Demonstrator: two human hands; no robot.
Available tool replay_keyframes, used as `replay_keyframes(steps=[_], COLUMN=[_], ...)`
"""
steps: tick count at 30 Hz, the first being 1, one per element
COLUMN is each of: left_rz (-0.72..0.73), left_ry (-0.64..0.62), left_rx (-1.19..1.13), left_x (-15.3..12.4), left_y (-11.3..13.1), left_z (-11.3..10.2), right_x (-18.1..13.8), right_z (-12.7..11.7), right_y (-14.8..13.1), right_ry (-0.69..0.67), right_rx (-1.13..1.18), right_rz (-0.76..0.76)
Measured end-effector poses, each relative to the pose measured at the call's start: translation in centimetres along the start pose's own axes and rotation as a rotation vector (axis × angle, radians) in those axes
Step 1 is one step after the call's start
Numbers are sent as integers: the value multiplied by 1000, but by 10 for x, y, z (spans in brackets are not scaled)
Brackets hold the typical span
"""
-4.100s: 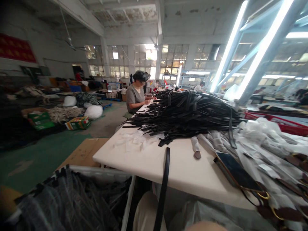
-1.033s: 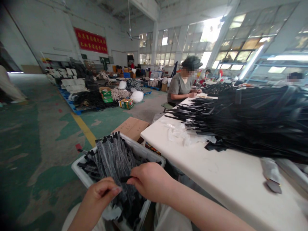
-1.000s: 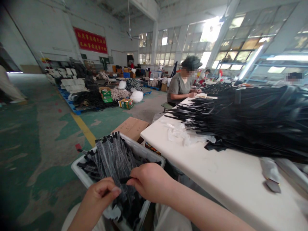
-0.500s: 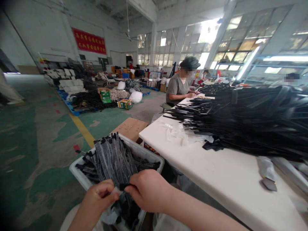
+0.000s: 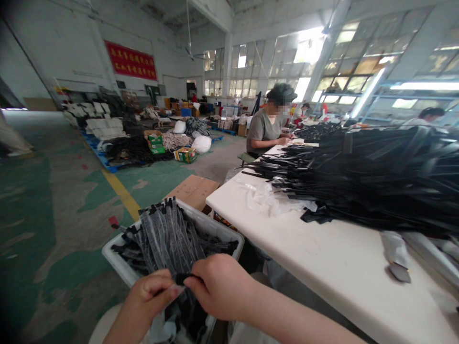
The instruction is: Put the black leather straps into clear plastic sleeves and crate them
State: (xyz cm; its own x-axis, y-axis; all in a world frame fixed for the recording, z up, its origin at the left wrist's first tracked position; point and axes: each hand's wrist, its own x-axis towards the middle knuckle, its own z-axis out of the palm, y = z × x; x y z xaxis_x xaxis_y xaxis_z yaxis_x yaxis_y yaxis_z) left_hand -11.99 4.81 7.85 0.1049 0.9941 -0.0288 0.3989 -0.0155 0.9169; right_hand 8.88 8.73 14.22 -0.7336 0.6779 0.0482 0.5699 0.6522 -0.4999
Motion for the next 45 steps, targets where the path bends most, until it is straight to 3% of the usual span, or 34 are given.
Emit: replay_keyframes(steps=[6, 11, 16, 20, 23, 27, 33, 38, 45], left_rz=[-43, -33, 60, 50, 108, 235, 194, 239, 334], left_ry=[-49, -165, -184, -169, -202, -132, -84, -92, -55], left_rx=[-46, -110, 133, 418, 592, 715, 937, 934, 840], left_x=[-1, -2, -2, -2, -1, 1, 5, 8, 1], left_y=[-2, -2, -7, -10, -7, -6, -28, -45, -52], left_z=[2, 11, 2, -2, 12, 20, 13, 29, 6], right_x=[-1, 7, 10, 6, 7, 2, -10, -3, -14], right_z=[1, 1, 1, 7, 22, 38, 57, 78, 70], right_y=[3, -5, 13, 33, 29, 24, 49, 32, 49], right_ry=[-57, -265, -412, -284, -142, 9, -51, 27, -43], right_rx=[-225, -401, -149, -8, 58, 207, 284, 346, 365], right_rz=[-74, -154, -104, 14, 41, 115, 179, 181, 125])
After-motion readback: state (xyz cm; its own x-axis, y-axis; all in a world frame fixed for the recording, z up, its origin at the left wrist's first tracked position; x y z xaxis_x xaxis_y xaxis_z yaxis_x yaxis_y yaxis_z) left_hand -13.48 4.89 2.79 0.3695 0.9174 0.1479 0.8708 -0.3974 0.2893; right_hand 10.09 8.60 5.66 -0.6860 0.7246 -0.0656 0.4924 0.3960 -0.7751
